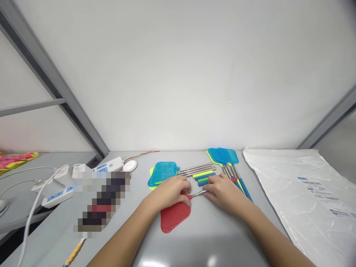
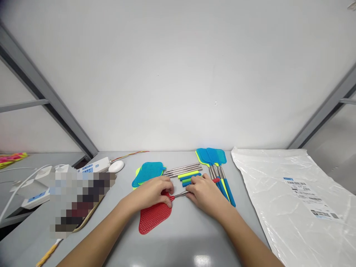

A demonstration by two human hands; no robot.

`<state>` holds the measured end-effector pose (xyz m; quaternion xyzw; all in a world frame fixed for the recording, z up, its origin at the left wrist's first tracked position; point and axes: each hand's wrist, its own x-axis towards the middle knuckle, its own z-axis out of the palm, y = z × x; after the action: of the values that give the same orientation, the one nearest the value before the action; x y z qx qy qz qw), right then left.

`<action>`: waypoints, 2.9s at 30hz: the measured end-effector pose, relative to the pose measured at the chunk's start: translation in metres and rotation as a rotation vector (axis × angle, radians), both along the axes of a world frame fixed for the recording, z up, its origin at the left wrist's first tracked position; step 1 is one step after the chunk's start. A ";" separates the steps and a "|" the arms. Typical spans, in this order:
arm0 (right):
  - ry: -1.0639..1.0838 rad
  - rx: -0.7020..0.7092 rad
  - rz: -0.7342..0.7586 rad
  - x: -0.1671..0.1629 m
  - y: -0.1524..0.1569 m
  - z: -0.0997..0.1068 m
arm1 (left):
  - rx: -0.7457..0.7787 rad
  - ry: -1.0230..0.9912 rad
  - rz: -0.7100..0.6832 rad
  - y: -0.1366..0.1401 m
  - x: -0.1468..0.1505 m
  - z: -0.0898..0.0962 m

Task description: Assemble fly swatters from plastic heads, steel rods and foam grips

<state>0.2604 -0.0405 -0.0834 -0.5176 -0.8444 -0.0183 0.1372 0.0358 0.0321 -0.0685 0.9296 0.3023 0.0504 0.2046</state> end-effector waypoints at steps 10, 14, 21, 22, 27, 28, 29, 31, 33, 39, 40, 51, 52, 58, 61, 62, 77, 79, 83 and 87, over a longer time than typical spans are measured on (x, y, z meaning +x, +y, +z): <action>0.019 -0.025 0.040 0.003 -0.001 0.002 | 0.110 0.045 -0.045 -0.008 0.007 -0.001; 0.032 -0.039 0.033 0.004 -0.002 0.003 | 0.094 0.064 -0.042 -0.012 0.011 -0.001; 0.042 -0.033 -0.013 0.007 0.002 -0.003 | 0.071 0.101 0.031 -0.016 0.009 0.002; 0.050 -0.031 -0.024 0.007 0.002 -0.004 | 0.051 0.101 0.031 -0.015 0.007 0.002; 0.054 -0.026 -0.072 0.007 0.003 -0.005 | 0.003 0.096 0.014 -0.015 0.005 -0.002; 0.052 -0.028 -0.078 0.007 0.003 -0.005 | -0.003 0.096 0.010 -0.015 0.005 -0.003; 0.053 -0.030 -0.082 0.006 0.003 -0.005 | -0.008 0.097 0.009 -0.016 0.005 -0.003; 0.059 -0.032 -0.085 0.005 0.003 -0.004 | -0.031 0.091 0.033 -0.019 0.006 -0.001; 0.067 -0.035 -0.086 0.004 0.002 -0.003 | -0.088 0.062 0.078 -0.023 0.006 0.004; 0.101 0.007 -0.095 0.007 0.003 0.001 | -0.167 -0.178 0.127 -0.020 0.003 0.027; 0.100 0.024 -0.109 0.008 0.004 0.001 | -0.139 -0.195 0.134 -0.017 0.002 0.029; 0.054 0.012 -0.208 -0.001 0.001 -0.002 | 0.043 -0.185 -0.056 -0.009 0.000 0.027; 0.046 0.012 -0.209 -0.002 0.001 -0.002 | 0.078 -0.167 -0.051 -0.010 0.002 0.026; 0.024 0.001 -0.230 -0.003 0.001 -0.005 | 0.266 -0.069 0.009 -0.014 0.008 0.025; 0.030 -0.013 -0.222 -0.005 0.001 -0.006 | 0.316 -0.024 0.039 -0.012 0.009 0.023; 0.033 -0.018 -0.223 -0.005 0.001 -0.005 | 0.326 -0.014 0.041 -0.012 0.009 0.022; 0.004 -0.040 -0.205 -0.010 -0.002 -0.004 | 0.385 0.071 0.034 -0.011 0.010 0.016; 0.007 -0.045 -0.194 -0.010 -0.002 -0.004 | 0.407 0.083 0.031 -0.011 0.010 0.017; -0.034 -0.046 -0.200 -0.012 -0.001 -0.004 | 0.436 0.101 0.031 -0.012 0.012 0.015; -0.107 -0.032 -0.211 -0.015 -0.001 -0.003 | 0.524 0.112 0.022 -0.015 0.014 0.012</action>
<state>0.2454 -0.0417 -0.0867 -0.6041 -0.7914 -0.0467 0.0807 0.0496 0.0174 -0.0566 0.9489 0.2999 0.0778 -0.0606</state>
